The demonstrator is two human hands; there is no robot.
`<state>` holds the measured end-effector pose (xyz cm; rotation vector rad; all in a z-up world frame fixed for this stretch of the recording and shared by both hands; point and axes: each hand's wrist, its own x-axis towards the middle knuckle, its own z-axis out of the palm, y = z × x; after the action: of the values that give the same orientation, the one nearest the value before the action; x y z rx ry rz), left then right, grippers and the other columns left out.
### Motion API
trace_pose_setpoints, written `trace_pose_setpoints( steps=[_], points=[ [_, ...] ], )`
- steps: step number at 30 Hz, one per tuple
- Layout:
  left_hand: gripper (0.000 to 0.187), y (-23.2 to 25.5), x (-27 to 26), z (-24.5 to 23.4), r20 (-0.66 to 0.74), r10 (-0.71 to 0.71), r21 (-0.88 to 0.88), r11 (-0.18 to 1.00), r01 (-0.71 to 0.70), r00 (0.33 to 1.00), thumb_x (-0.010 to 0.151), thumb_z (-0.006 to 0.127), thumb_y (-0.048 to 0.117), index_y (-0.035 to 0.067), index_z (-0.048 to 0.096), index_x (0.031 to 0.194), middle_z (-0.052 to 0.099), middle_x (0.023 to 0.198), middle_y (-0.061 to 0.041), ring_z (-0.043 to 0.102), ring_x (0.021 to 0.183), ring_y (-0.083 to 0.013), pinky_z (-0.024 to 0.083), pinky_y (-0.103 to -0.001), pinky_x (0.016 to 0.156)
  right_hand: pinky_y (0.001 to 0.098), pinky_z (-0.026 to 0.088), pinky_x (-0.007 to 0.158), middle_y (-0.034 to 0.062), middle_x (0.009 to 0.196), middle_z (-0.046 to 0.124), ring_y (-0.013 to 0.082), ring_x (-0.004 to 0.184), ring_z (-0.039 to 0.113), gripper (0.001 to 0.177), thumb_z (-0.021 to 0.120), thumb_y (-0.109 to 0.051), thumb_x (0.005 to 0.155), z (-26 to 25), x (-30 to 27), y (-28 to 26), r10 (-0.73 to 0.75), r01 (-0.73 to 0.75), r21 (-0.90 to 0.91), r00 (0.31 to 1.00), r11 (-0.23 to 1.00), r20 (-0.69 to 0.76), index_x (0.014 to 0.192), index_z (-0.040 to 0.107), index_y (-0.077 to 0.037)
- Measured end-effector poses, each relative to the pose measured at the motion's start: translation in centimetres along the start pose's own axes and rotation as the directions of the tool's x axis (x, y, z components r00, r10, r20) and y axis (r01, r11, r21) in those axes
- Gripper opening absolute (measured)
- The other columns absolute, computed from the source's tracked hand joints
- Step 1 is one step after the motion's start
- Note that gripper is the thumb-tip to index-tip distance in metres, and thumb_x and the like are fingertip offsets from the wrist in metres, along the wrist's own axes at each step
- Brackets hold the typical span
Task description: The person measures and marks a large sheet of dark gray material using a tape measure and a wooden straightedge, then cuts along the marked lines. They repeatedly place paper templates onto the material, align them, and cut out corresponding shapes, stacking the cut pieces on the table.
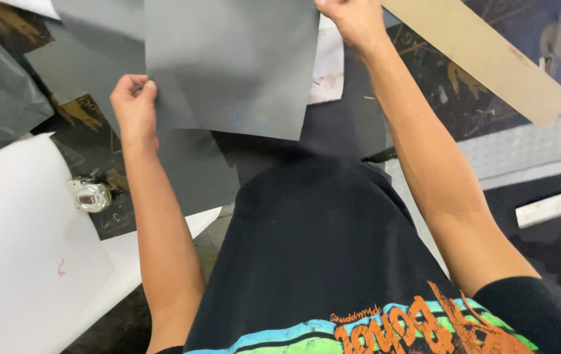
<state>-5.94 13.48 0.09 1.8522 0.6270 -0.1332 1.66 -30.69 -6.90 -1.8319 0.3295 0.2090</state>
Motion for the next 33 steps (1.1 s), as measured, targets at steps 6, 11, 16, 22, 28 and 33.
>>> trace_pose_setpoints(
  steps=[6, 11, 16, 22, 28, 33],
  points=[
    [0.018, -5.0, 0.6, 0.7, -0.009, -0.020, 0.112, 0.994, 0.021, 1.000, 0.098, 0.068, 0.013, 0.002, 0.068, 0.112, 0.066, 0.091, 0.000, 0.058, 0.083, -0.0096, 0.050, -0.027, 0.075, 0.0464, 0.053, 0.078, 0.0124, 0.093, 0.067, 0.0318, 0.084, 0.067, 0.048, 0.082, -0.014, 0.088, -3.2, -1.3, 6.2, -0.353, 0.194, -0.495, 0.902, 0.847, -0.250, 0.128, 0.059, -0.002],
    [0.035, -2.8, -0.2, 1.5, -0.079, -0.086, 0.161, 0.982, 0.097, 0.993, 0.098, 0.068, 0.018, 0.003, 0.061, 0.129, 0.070, 0.096, -0.005, 0.063, 0.086, -0.0120, 0.052, -0.030, 0.081, 0.0423, 0.052, 0.080, 0.0129, 0.088, 0.068, 0.0302, 0.085, 0.067, 0.054, 0.084, -0.018, 0.085, -1.7, -4.6, 3.5, -0.176, 0.061, -0.449, 0.960, 0.892, -0.219, 0.127, 0.054, -0.002],
    [0.049, -0.8, -2.3, 2.3, -0.025, -0.035, 0.089, 0.995, 0.037, 0.999, 0.088, 0.071, 0.005, 0.001, 0.055, 0.134, 0.072, 0.101, -0.010, 0.069, 0.089, -0.0152, 0.055, -0.030, 0.079, 0.0378, 0.053, 0.082, 0.0107, 0.089, 0.069, 0.0270, 0.087, 0.069, 0.032, 0.081, -0.016, 0.086, 0.2, -4.0, 3.5, -0.108, 0.034, -0.425, 0.983, 0.904, -0.151, 0.110, 0.062, -0.005],
    [0.051, -3.9, -2.0, 0.0, -0.162, 0.024, 0.092, 0.996, -0.009, 0.987, 0.084, 0.072, -0.002, 0.002, 0.057, 0.133, 0.073, 0.106, -0.010, 0.073, 0.095, -0.0162, 0.056, -0.029, 0.081, 0.0360, 0.054, 0.078, 0.0100, 0.097, 0.067, 0.0213, 0.086, 0.065, 0.019, 0.078, -0.010, 0.092, -2.8, -3.4, 6.6, -0.132, 0.040, -0.354, 0.962, 0.934, -0.239, 0.105, 0.065, -0.005],
    [0.048, -5.6, -3.0, -1.6, -0.310, 0.124, 0.413, 0.911, 0.016, 0.943, 0.092, 0.072, 0.004, 0.006, 0.056, 0.137, 0.057, 0.120, -0.016, 0.059, 0.108, -0.0264, 0.049, -0.040, 0.093, 0.0286, 0.046, 0.068, 0.0025, 0.087, 0.060, 0.0095, 0.074, 0.054, 0.017, 0.066, -0.004, 0.103, -11.7, -7.0, 6.7, 0.095, -0.113, -0.062, 0.966, 0.992, -0.239, 0.118, 0.059, -0.001],
    [0.049, -3.7, -5.0, 1.9, -0.270, 0.444, 0.629, 0.753, -0.193, 0.854, 0.093, 0.071, 0.004, 0.007, 0.056, 0.139, 0.047, 0.137, -0.017, 0.049, 0.129, -0.0345, 0.043, -0.048, 0.105, 0.0247, 0.044, 0.061, -0.0014, 0.083, 0.062, 0.0051, 0.068, 0.053, 0.020, 0.062, 0.000, 0.101, -14.7, -9.5, 6.3, 0.068, -0.072, -0.004, 0.960, 0.997, -0.270, 0.121, 0.065, 0.001]
  ],
)
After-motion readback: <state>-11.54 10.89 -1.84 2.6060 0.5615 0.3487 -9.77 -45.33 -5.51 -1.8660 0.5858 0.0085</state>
